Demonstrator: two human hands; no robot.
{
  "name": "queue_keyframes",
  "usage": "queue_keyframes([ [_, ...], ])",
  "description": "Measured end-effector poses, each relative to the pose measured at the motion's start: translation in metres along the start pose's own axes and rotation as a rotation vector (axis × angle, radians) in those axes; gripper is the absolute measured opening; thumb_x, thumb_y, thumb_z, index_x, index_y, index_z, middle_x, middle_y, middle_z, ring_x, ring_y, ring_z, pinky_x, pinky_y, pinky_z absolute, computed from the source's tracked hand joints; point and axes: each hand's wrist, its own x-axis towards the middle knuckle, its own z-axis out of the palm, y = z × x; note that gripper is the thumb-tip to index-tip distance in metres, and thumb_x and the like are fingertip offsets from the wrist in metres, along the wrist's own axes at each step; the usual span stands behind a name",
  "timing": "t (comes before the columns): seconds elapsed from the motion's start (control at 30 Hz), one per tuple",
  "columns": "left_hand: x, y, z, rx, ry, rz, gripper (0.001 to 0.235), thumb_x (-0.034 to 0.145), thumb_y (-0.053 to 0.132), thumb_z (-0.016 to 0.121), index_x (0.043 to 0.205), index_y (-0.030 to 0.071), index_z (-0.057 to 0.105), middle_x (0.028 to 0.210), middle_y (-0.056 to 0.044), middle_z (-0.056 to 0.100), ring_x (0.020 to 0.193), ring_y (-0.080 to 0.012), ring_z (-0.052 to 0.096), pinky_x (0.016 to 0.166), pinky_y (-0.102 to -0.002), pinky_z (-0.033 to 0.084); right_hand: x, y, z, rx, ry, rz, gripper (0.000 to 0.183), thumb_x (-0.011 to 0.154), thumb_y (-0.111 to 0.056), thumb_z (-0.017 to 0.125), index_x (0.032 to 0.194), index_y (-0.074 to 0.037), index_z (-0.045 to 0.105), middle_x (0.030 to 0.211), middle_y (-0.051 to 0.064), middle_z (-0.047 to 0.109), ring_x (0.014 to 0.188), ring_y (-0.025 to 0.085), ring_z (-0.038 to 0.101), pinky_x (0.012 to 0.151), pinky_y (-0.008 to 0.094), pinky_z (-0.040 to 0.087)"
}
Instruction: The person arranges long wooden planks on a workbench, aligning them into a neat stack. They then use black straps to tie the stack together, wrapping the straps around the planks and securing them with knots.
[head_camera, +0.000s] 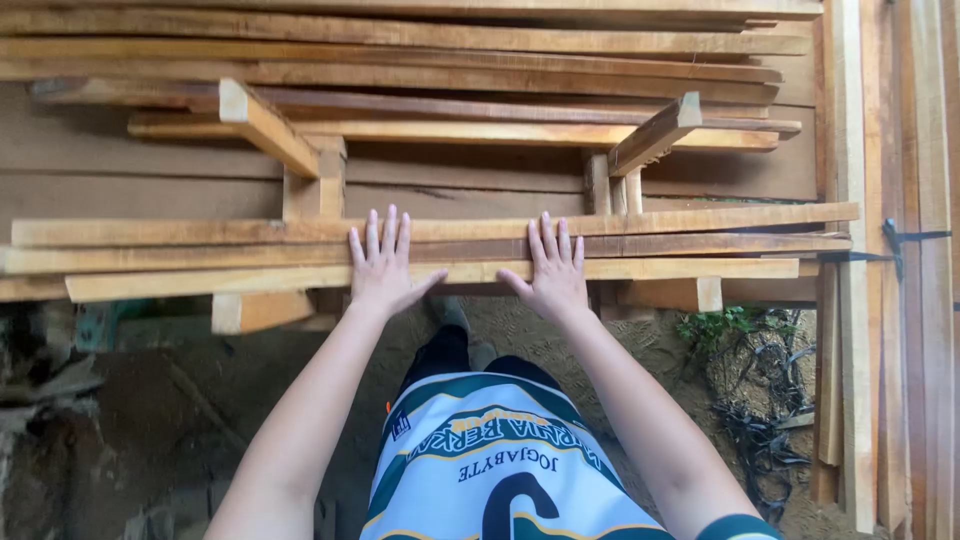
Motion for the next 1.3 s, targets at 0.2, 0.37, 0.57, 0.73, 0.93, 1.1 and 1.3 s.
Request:
queue_keyframes([
  [0.2,-0.014,0.027,-0.01,-0.025,-0.11,-0.111,0.106,0.09,0.078,0.047,0.166,0.01,0.018,0.174,-0.016,0.001,0.158,-0.0448,-0.002,0.125,-0.067,0.001,0.006,0.001,0.0,0.031,-0.08,0.031,0.1,0.091,-0.079,0.051,0.165,-0.015,0.027,0.173,0.01,0.016,0.159,0.038,0.008,0.127,0.062,0.007],
  [0.37,-0.012,0.023,-0.006,-0.052,-0.174,-0.11,0.115,0.086,0.087,0.042,0.167,0.011,0.01,0.173,-0.015,-0.008,0.157,-0.0452,-0.011,0.125,-0.067,-0.005,0.005,0.002,-0.004,0.033,-0.158,0.019,0.117,0.081,-0.085,0.057,0.167,-0.015,0.019,0.175,0.009,0.006,0.159,0.039,0.001,0.127,0.063,0.004],
  [0.57,-0.006,0.022,-0.007,-0.072,-0.194,-0.122,0.119,0.083,0.087,0.046,0.167,0.013,0.005,0.173,-0.013,-0.012,0.156,-0.0444,-0.014,0.125,-0.065,-0.006,0.012,0.004,-0.006,0.01,-0.228,0.031,0.127,0.075,-0.089,0.06,0.168,-0.017,0.011,0.175,0.007,-0.001,0.159,0.038,-0.005,0.127,0.063,0.002],
  [0.73,-0.005,0.022,-0.013,-0.077,-0.214,-0.129,0.119,0.083,0.085,0.05,0.167,0.014,0.004,0.172,-0.012,-0.014,0.156,-0.0439,-0.016,0.125,-0.065,-0.008,0.015,0.0,-0.009,0.025,-0.237,0.052,0.115,0.085,-0.084,0.054,0.168,-0.018,0.011,0.175,0.006,-0.001,0.159,0.037,-0.006,0.127,0.063,0.002],
  [0.93,-0.001,0.019,-0.012,-0.083,-0.273,-0.104,0.122,0.082,0.083,0.054,0.167,0.014,0.0,0.172,-0.012,-0.018,0.154,-0.045,-0.02,0.124,-0.066,-0.011,0.017,0.0,-0.012,0.025,-0.269,0.079,0.115,0.084,-0.087,0.052,0.168,-0.02,0.011,0.175,0.004,-0.002,0.159,0.036,-0.008,0.127,0.063,0.001],
  [1.1,-0.002,0.02,-0.017,-0.112,-0.287,-0.102,0.117,0.087,0.077,0.056,0.167,0.013,-0.001,0.171,-0.013,-0.019,0.154,-0.0453,-0.02,0.124,-0.066,-0.011,0.016,-0.005,-0.012,0.03,-0.245,0.105,0.116,0.082,-0.087,0.053,0.168,-0.02,0.012,0.175,0.004,0.0,0.159,0.036,-0.007,0.126,0.064,0.002],
  [1.3,0.001,0.017,-0.007,-0.076,-0.265,-0.066,0.115,0.09,0.079,0.05,0.166,0.01,0.0,0.171,-0.016,-0.017,0.154,-0.0478,-0.019,0.122,-0.068,-0.011,0.017,-0.005,-0.012,0.019,-0.213,0.107,0.118,0.08,-0.089,0.053,0.168,-0.021,0.012,0.175,0.003,0.0,0.159,0.037,-0.006,0.127,0.063,0.005],
])
